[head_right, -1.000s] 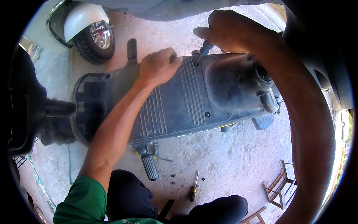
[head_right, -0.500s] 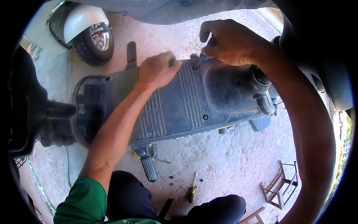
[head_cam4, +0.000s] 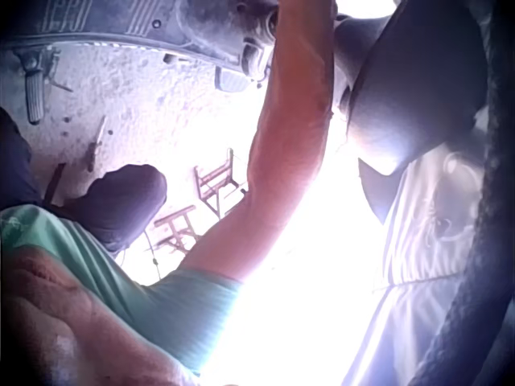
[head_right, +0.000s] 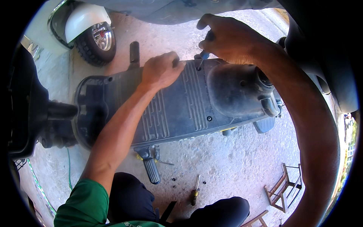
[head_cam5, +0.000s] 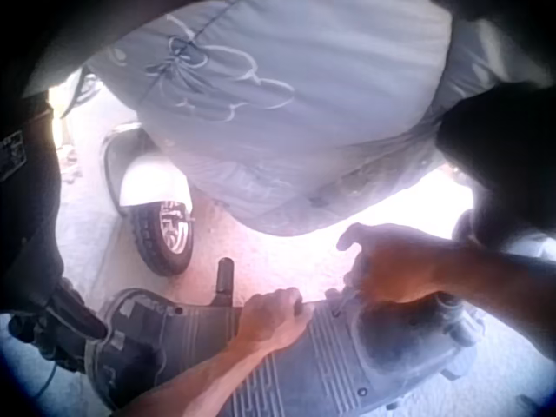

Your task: The person walks through a cluttered workshop and approaches a scooter. They pick up a screwdriver and begin unscrewing the floorboard of the scooter, removing several screws and placing them on the ground.

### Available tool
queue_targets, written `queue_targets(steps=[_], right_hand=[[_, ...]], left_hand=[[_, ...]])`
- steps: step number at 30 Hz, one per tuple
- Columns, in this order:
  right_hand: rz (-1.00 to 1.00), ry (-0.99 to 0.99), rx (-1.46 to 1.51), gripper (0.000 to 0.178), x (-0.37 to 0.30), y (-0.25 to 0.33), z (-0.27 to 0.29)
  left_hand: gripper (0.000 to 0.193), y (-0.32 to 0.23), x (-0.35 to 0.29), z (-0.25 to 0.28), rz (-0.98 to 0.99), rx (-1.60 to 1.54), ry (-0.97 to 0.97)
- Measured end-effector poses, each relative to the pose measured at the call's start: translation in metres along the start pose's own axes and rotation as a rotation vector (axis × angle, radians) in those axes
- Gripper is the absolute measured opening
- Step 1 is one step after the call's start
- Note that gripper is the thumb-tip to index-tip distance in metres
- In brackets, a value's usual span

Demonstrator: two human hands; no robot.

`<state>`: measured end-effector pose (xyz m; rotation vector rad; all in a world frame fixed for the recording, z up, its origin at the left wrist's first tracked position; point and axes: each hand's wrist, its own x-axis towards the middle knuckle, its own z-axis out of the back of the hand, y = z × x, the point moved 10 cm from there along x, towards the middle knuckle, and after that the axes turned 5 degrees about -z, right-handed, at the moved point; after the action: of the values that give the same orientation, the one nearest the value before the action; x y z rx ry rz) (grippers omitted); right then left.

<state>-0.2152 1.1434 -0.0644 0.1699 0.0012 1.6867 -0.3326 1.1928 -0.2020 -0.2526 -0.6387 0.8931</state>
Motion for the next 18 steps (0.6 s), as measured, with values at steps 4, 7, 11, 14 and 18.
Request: queue_targets(steps=[4,7,11,14,18], right_hand=[[-0.099,0.065,-0.256,0.025,0.005,-0.012,0.000],[-0.056,0.039,-0.357,0.023,0.004,-0.005,-0.001],[0.057,0.108,-0.234,0.019,-0.006,0.004,-0.001],[0.187,0.073,-0.153,0.018,-0.011,0.007,0.000],[0.249,0.019,-0.108,0.021,-0.012,0.007,0.002]], left_hand=[[0.031,-0.001,0.000,-0.002,0.008,0.005,0.009],[0.031,0.003,-0.001,-0.004,0.036,-0.007,0.031],[0.031,0.003,0.000,-0.004,0.031,-0.009,0.041],[0.031,0.005,0.000,-0.004,0.033,-0.003,0.033],[0.031,0.000,0.000,-0.002,-0.002,-0.002,0.006]])
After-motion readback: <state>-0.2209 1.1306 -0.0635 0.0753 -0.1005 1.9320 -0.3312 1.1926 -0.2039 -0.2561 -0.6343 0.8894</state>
